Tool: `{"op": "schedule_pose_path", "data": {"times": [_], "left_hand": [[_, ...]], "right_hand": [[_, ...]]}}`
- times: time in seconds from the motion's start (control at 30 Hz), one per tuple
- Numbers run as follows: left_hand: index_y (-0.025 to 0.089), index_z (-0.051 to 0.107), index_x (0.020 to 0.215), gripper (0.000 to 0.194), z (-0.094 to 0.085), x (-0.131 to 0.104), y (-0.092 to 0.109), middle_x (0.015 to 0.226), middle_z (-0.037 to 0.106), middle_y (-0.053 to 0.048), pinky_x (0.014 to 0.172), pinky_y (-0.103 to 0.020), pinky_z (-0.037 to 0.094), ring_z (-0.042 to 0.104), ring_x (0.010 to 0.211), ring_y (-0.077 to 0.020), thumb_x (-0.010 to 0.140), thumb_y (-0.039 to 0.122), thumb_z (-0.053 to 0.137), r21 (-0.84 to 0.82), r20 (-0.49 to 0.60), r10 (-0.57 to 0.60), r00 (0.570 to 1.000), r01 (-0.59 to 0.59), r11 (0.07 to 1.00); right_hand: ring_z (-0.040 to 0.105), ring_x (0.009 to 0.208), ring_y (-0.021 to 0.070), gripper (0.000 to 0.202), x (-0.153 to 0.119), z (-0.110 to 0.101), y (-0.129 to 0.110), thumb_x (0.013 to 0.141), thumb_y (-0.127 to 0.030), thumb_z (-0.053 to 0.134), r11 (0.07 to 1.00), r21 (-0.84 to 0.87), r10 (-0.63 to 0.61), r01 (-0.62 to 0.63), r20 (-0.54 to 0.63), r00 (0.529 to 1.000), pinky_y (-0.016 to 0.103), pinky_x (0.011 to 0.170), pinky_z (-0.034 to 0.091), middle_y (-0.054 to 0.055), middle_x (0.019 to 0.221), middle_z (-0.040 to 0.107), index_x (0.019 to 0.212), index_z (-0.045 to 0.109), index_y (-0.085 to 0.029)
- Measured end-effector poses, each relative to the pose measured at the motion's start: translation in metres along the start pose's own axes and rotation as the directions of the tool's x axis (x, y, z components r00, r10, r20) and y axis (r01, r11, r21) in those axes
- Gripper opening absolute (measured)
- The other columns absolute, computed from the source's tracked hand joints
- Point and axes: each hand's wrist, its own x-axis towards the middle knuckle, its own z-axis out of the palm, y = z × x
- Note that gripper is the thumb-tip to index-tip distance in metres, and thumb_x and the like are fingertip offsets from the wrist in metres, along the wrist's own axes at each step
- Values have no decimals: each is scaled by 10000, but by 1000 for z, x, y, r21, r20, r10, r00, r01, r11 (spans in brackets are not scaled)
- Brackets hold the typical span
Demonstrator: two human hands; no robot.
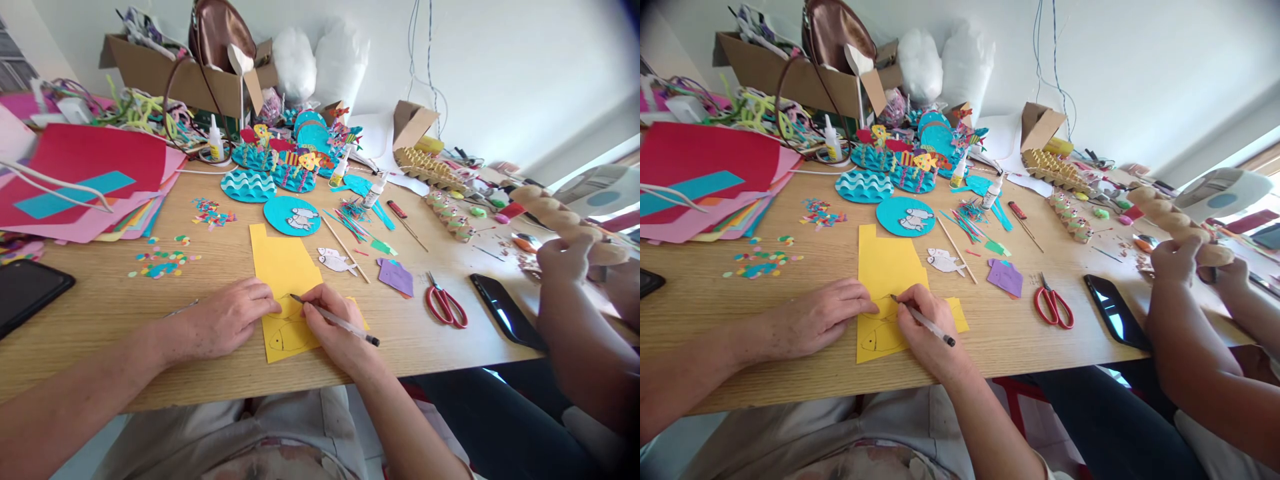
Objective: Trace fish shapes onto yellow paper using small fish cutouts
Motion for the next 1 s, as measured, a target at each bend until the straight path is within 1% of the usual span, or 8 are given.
{"op": "schedule_pose_path", "data": {"times": [0.3,0.43,0.7,1.0], "left_hand": [[174,548,1048,356,1,0,0,984,544,-57,891,-328,389,480,964,-198,776,0,398,1,-10,-1,1000,1,1000],[163,557,1039,358,0,0,0,975,547,-65,885,-337,394,481,957,-203,771,-1,385,4,-8,-2,1000,2,1000],[169,562,1034,366,0,0,1,967,552,-64,864,-335,409,486,941,-201,759,2,387,7,-11,-6,1000,6,1000],[173,545,1047,363,2,0,-1,978,542,-55,880,-326,390,479,959,-200,767,-6,399,5,-24,0,1000,0,1000]], "right_hand": [[534,563,109,109,0,2,2,744,-159,473,998,-47,-30,29,-14,999,202,541,354,-33,633,614,778,566,-204],[532,563,111,107,0,1,1,740,-156,471,998,-59,-23,23,-9,1000,204,543,356,-32,620,604,767,565,-201],[528,549,105,104,0,1,2,741,-164,464,1000,8,-3,3,-11,1000,200,535,361,-38,625,612,765,557,-203],[530,555,107,115,0,2,4,741,-164,467,999,-45,-26,26,-12,1000,202,533,352,-32,633,616,775,569,-205]]}}
